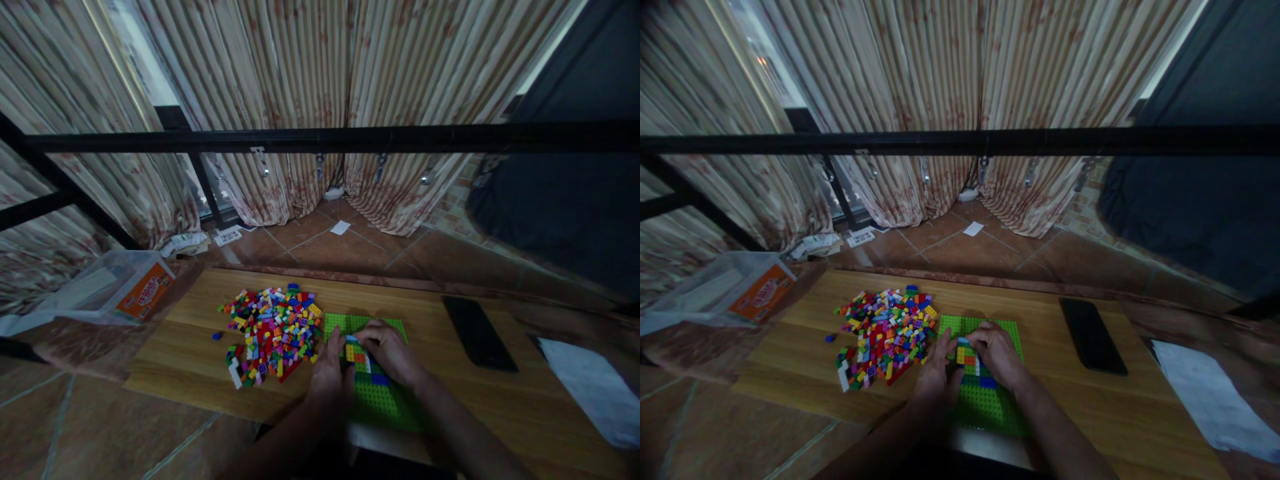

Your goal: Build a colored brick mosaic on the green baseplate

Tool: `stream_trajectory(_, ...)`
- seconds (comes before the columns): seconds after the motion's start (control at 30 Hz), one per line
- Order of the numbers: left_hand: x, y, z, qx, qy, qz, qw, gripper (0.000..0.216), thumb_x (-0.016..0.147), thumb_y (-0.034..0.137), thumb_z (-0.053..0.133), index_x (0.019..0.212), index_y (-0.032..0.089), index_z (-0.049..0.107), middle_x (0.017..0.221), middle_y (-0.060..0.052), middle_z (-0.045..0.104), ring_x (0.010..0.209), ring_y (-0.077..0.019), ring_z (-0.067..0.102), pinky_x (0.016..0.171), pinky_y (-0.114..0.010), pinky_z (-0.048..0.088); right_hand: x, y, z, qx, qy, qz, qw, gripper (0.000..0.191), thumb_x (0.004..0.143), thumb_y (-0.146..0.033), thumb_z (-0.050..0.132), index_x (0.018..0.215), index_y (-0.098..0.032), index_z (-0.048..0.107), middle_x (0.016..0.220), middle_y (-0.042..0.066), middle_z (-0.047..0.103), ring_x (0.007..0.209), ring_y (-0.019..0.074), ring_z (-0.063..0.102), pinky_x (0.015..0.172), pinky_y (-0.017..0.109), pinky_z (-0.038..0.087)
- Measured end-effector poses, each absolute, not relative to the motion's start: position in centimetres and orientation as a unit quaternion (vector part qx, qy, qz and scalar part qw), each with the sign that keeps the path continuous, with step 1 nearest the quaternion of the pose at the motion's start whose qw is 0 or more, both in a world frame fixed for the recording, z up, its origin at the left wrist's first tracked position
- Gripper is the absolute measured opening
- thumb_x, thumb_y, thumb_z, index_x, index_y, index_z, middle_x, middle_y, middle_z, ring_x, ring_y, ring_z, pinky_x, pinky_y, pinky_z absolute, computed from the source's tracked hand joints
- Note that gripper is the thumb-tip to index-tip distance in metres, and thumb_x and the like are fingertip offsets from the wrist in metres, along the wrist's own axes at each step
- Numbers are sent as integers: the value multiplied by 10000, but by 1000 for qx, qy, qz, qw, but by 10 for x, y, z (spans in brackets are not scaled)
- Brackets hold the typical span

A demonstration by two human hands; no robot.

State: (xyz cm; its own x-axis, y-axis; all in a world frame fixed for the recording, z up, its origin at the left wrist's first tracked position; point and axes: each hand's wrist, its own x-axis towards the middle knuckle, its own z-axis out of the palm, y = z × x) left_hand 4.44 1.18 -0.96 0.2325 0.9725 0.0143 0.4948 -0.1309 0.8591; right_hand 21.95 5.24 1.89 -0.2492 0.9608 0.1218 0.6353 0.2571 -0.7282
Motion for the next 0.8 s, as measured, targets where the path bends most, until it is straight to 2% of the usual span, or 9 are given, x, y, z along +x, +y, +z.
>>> stream_trajectory(0.1,41,11,-9,706,514,313,373,763,818,165,521,1517,165,212,1379,-129,559,1330,-284,451,1106,-495,396,220,52,15,-539,-727,295,307,223,877,-262,555,828,-256,772,811,46,667,820,205,610,756,343,465)
stream_trajectory(0.2,39,11,-10,722,493,330,357,747,831,180,521,1514,176,216,1370,-132,558,1311,-284,468,1099,-502,404,222,51,8,-536,-688,338,353,171,808,-332,643,892,-255,772,873,48,708,852,218,637,800,366,489)
stream_trajectory(0.3,39,11,-12,721,489,346,349,732,840,187,515,1509,185,219,1359,-130,557,1308,-271,470,1097,-498,410,228,49,2,-550,-622,374,414,360,792,-452,651,1081,-251,725,1007,62,734,951,235,660,859,389,508)
stream_trajectory(0.37,40,10,-12,717,496,353,340,725,840,189,516,1505,181,229,1387,-136,527,1330,-270,448,1105,-494,402,234,49,0,-572,-573,373,453,446,809,-541,607,1129,-245,703,1067,76,737,1009,247,663,899,411,507)
stream_trajectory(0.5,40,8,-6,740,491,343,306,706,845,166,492,1505,179,241,1475,-135,441,1371,-274,396,1150,-507,335,242,49,-3,-601,-540,353,471,492,767,-639,609,1010,-232,743,1069,96,744,1022,283,665,925,456,499)
stream_trajectory(0.63,41,6,2,771,477,312,283,666,877,149,429,1512,192,233,1454,-120,472,1348,-260,424,1147,-500,336,240,48,-7,-598,-566,343,453,446,801,-619,589,944,-233,759,1025,88,743,995,276,656,915,447,490)
stream_trajectory(0.8,42,5,1,784,479,293,264,663,891,170,404,1520,149,196,1429,-147,483,1319,-280,443,1125,-494,360,232,47,-13,-586,-597,330,437,375,785,-596,629,809,-249,769,1021,75,699,1008,260,618,948,425,451)
